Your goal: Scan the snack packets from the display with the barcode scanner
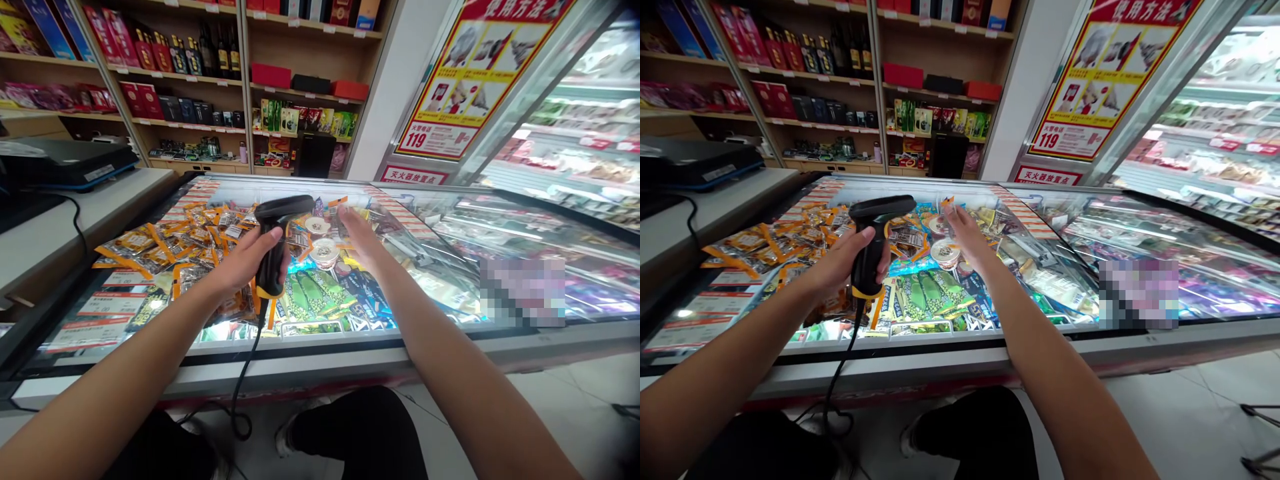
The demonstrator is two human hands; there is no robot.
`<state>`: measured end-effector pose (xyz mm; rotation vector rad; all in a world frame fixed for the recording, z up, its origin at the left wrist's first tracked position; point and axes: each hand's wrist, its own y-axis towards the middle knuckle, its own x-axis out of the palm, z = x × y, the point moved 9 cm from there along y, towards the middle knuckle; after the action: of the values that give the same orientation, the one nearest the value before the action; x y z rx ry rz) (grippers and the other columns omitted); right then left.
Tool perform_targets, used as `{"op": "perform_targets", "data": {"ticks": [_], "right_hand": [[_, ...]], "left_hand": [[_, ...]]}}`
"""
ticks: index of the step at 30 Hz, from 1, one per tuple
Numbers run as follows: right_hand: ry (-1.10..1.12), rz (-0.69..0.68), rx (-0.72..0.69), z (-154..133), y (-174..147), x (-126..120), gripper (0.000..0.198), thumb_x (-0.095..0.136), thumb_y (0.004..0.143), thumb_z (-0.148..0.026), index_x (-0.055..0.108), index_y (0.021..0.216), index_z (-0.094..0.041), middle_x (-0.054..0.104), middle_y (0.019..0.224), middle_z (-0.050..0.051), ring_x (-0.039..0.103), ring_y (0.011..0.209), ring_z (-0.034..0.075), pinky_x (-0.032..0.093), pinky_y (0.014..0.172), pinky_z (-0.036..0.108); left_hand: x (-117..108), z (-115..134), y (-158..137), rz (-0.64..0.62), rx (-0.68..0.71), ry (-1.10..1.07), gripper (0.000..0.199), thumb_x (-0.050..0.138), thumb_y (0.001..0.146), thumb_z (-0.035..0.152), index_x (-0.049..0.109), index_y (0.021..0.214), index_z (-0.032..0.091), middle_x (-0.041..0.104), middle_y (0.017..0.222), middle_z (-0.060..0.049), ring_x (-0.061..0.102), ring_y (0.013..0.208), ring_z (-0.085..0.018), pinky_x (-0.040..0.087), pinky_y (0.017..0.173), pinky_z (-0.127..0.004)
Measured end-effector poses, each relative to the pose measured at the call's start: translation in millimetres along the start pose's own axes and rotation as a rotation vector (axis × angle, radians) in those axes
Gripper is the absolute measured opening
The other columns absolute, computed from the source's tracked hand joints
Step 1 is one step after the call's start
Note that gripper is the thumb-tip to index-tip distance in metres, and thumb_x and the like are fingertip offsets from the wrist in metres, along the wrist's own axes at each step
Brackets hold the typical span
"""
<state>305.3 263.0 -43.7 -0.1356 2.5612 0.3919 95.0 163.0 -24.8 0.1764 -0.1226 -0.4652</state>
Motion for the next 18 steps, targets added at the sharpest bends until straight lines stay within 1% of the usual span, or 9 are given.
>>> {"op": "perform_targets", "data": {"ticks": [3,5,7,9,10,12,14,16,18], "right_hand": [[-0.357,0.235,0.12,25.1,4.4,-37.9,0.07,0.068,0.088,-0.07,0.061,0.14,-0.023,0.067,0.135,0.02,0.063,0.124,0.042,0.049,0.102,0.058],[-0.652,0.285,0.25,42.8,3.7,-57.0,0.066,0.074,0.088,-0.06,0.063,0.137,-0.017,0.061,0.141,0.027,0.053,0.134,0.05,0.04,0.107,0.067],[-0.804,0.298,0.338,53.2,1.6,-70.0,0.066,0.073,0.09,-0.058,0.064,0.138,-0.013,0.055,0.147,0.033,0.045,0.14,0.054,0.034,0.108,0.073],[-0.841,0.35,0.302,46.5,0.5,-75.2,0.069,0.073,0.091,-0.058,0.062,0.141,-0.011,0.051,0.151,0.036,0.04,0.143,0.056,0.03,0.109,0.074],[-0.835,0.384,0.23,36.4,0.8,-72.7,0.069,0.072,0.092,-0.057,0.061,0.143,-0.012,0.05,0.153,0.034,0.038,0.145,0.055,0.028,0.111,0.075],[-0.746,0.392,0.015,10.3,2.5,-52.4,0.065,0.069,0.095,-0.054,0.059,0.147,-0.016,0.051,0.156,0.028,0.037,0.148,0.05,0.026,0.117,0.071],[-0.544,0.253,-0.182,-11.7,4.9,-12.6,0.06,0.063,0.099,-0.053,0.059,0.148,-0.02,0.056,0.155,0.02,0.044,0.147,0.042,0.032,0.122,0.062],[-0.312,0.046,-0.218,-19.5,6.7,32.3,0.067,0.06,0.099,-0.061,0.056,0.153,-0.022,0.056,0.157,0.017,0.052,0.144,0.039,0.043,0.117,0.057],[-0.202,-0.087,-0.224,-24.4,5.3,66.9,0.065,0.057,0.101,-0.062,0.056,0.154,-0.024,0.059,0.156,0.015,0.056,0.141,0.039,0.048,0.114,0.057]], "left_hand": [[-16.2,12.9,1.5,0.136,0.078,-0.05,0.048,0.065,0.091,0.067,0.054,0.083,0.02,0.063,0.063,0.0,0.061,0.05,-0.014,0.05,0.048,-0.025],[-25.6,18.4,1.7,0.219,0.097,-0.062,0.049,0.068,0.088,0.067,0.052,0.082,0.021,0.062,0.061,0.001,0.06,0.049,-0.014,0.05,0.047,-0.025],[-31.0,20.6,2.3,0.263,0.093,-0.058,0.05,0.068,0.086,0.068,0.051,0.08,0.021,0.061,0.061,0.001,0.06,0.048,-0.014,0.049,0.046,-0.025],[-33.5,20.9,3.2,0.276,0.087,-0.065,0.05,0.068,0.085,0.069,0.051,0.082,0.021,0.062,0.061,0.001,0.06,0.047,-0.014,0.049,0.045,-0.025],[-34.1,20.9,3.6,0.278,0.088,-0.074,0.05,0.069,0.085,0.069,0.052,0.083,0.021,0.062,0.061,0.001,0.06,0.047,-0.014,0.049,0.045,-0.025],[-33.9,21.1,4.1,0.276,0.093,-0.09,0.05,0.071,0.084,0.068,0.053,0.084,0.021,0.062,0.061,0.002,0.06,0.047,-0.014,0.049,0.044,-0.024],[-32.9,21.4,4.3,0.276,0.097,-0.092,0.05,0.071,0.084,0.067,0.053,0.083,0.021,0.062,0.06,0.002,0.06,0.046,-0.013,0.049,0.044,-0.024],[-32.7,21.4,4.0,0.285,0.093,-0.088,0.05,0.07,0.086,0.067,0.053,0.081,0.02,0.061,0.06,0.001,0.059,0.046,-0.013,0.049,0.044,-0.023],[-33.1,21.2,3.7,0.295,0.09,-0.086,0.05,0.069,0.087,0.067,0.054,0.08,0.02,0.061,0.06,0.001,0.059,0.046,-0.013,0.048,0.043,-0.023]]}}
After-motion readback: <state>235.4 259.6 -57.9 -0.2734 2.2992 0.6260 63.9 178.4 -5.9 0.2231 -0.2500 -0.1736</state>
